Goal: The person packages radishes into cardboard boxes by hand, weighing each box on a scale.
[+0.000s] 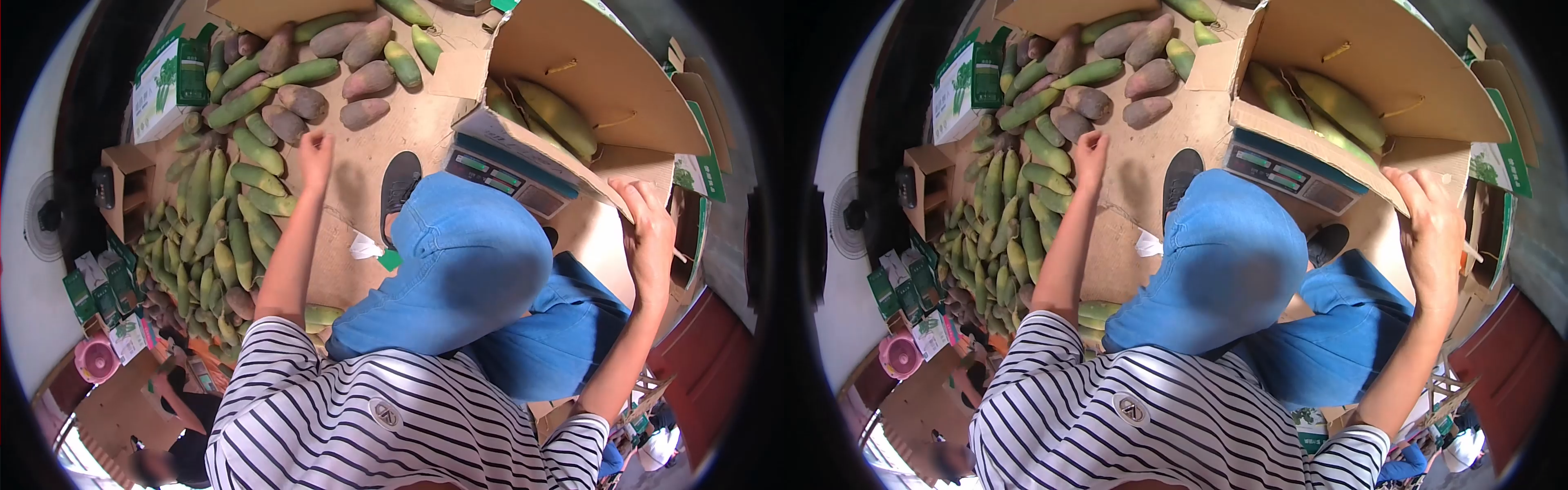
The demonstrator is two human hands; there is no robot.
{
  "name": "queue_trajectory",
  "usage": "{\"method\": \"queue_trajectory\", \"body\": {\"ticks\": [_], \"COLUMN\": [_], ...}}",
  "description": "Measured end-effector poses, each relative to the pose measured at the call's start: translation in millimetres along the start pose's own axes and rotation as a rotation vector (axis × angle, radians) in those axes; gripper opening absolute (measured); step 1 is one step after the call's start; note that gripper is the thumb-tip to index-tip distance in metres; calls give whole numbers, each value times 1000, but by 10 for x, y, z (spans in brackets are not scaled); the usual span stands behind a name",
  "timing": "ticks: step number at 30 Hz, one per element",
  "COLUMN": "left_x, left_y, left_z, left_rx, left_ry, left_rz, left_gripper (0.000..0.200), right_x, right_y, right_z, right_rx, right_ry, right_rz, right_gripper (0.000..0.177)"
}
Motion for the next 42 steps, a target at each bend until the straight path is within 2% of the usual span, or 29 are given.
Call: {"method": "queue_trajectory", "body": {"ticks": [2, 4, 5, 6, 9, 12, 13, 16, 19, 22, 25, 27, 29, 32, 34, 36, 38, 41, 42], "left_x": [384, 741, 818, 829, 898, 894, 961, 1143, 1170, 1008, 557, 101, -381, -697, -696, -653, -803, -990, -1075], "left_y": [-906, -1598, -1805, -1872, -1830, -1661, -1787, -1974, -1958, -1734, -1564, -1382, -1071, -276, 657, 1638, 2789, 3798, 4051], "left_z": [-191, -341, -391, -358, -228, -134, -113, 16, -19, -150, 18, 191, 249, 216, 86, -60, -120, 124, 251], "left_rx": [-34, -29, -28, -146, -455, -476, -496, -583, -566, -403, -579, -708, -676, -629, -644, -578, -537, -373, -247], "left_ry": [115, 213, 261, 219, 89, 174, 239, 104, 192, 285, 100, -45, -160, -297, -309, -392, -518, -616, -582], "left_rz": [-259, -392, -459, -559, -780, -886, -877, -912, -914, -954, -978, -907, -873, -625, -307, 81, 390, 666, 885], "left_gripper": [50, 59, 63, 65, 72, 75, 80, 86, 84, 74, 64, 60, 55, 57, 68, 79, 82, 80, 77], "right_x": [-4, 13, 19, 21, 47, 72, 79, 94, 83, 98, 122, 123, 91, 68, 53, 41, 32, 22, 18], "right_y": [0, -1, -4, -10, -12, -15, -13, 0, 32, 14, -40, -46, -27, -30, -31, -18, -27, -16, -21], "right_z": [9, 16, 16, 15, 11, 13, 15, 18, 37, 26, -18, -46, -35, -34, -29, -28, -23, -15, -12], "right_rx": [-26, -30, -33, -37, -34, -29, -19, -8, -23, -14, 28, 4, -17, -54, -51, -54, -61, -80, -84], "right_ry": [-18, -34, -37, -40, -55, -62, -60, -81, -111, -106, -38, -95, -87, -29, -21, -38, -27, -37, -42], "right_rz": [12, 27, 37, 48, 52, 66, 67, 79, 62, 68, 58, 93, 94, 35, 39, 31, 17, 17, 20], "right_gripper": [44, 45, 46, 47, 48, 49, 49, 49, 46, 47, 50, 47, 45, 47, 47, 46, 45, 45, 44]}}
Point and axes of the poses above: each hand's wrist, its own x-axis towards the middle knuckle, its own z-axis out of the palm, y = z × x, the point moved 8 cm from there along x, towards the middle knuckle, and after that the axes turned 5 degrees about -z, right-handed, at the moved point
